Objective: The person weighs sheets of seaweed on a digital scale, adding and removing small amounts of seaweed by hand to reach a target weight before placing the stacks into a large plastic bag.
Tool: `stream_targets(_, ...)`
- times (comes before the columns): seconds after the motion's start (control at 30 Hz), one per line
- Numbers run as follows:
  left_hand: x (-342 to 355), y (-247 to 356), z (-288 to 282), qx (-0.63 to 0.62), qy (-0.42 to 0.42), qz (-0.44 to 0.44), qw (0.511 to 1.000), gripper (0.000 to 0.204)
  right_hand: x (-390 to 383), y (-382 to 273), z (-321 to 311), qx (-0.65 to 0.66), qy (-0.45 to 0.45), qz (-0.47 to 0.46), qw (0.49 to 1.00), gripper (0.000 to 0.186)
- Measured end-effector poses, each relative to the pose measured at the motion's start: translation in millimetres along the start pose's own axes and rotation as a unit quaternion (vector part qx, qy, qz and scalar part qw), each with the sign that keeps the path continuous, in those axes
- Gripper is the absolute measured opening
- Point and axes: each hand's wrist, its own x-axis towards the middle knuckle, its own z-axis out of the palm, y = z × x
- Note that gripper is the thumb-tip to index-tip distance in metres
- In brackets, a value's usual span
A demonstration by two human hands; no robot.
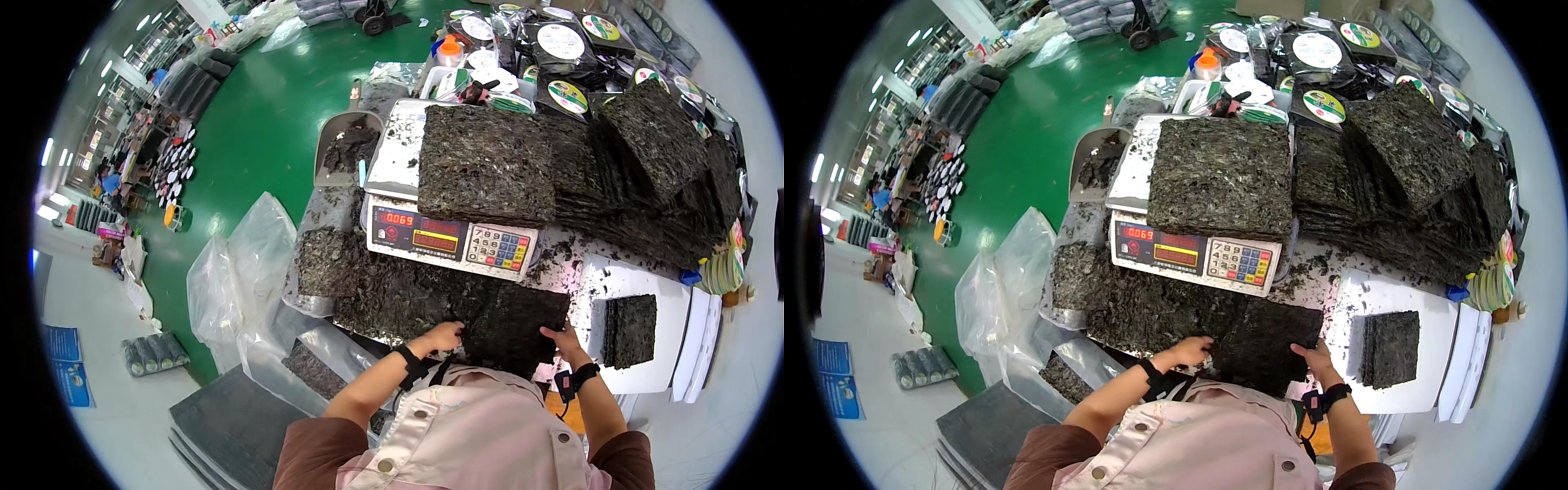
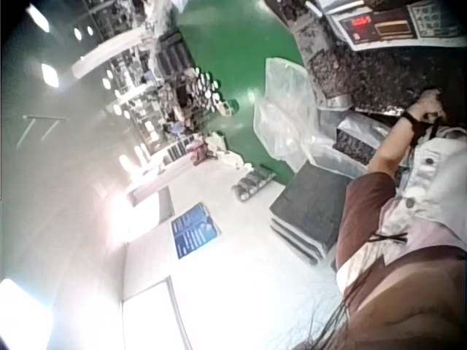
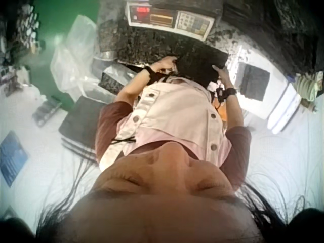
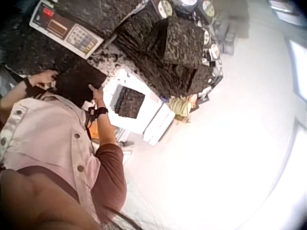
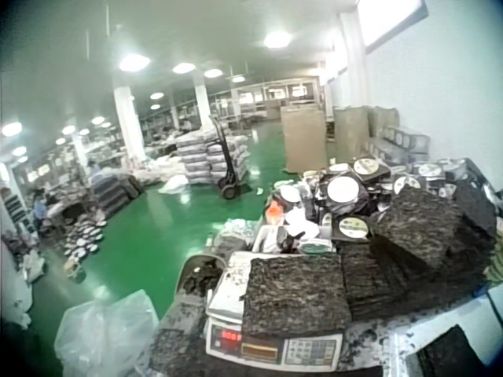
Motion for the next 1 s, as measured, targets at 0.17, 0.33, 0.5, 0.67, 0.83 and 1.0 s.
stream_targets(0.17, -12, 15, -43, -0.341, 0.031, -0.144, 0.928, 0.053, 24, 25, 22, 0.003, -0.047, -0.126, 0.991, 0.058)
stream_targets(0.33, -27, 33, -56, -0.364, 0.085, -0.156, 0.914, 0.041, 13, -11, 14, -0.242, 0.115, -0.097, 0.958, 0.06)
stream_targets(0.5, -45, 41, -51, -0.34, 0.112, -0.124, 0.926, 0.031, 66, 6, -55, -0.315, 0.302, -0.337, 0.834, 0.051)
stream_targets(0.67, -63, 36, -37, -0.362, 0.11, -0.138, 0.915, 0.022, 124, 35, -62, -0.443, 0.435, -0.238, 0.747, 0.06)
stream_targets(0.83, -79, 37, -27, -0.404, 0.135, -0.163, 0.89, 0.02, 126, -20, -60, -0.398, 0.219, -0.461, 0.763, 0.052)
stream_targets(1.0, -85, 42, -22, -0.381, 0.151, -0.185, 0.893, 0.018, 196, -84, -78, -0.399, 0.289, -0.335, 0.803, 0.047)
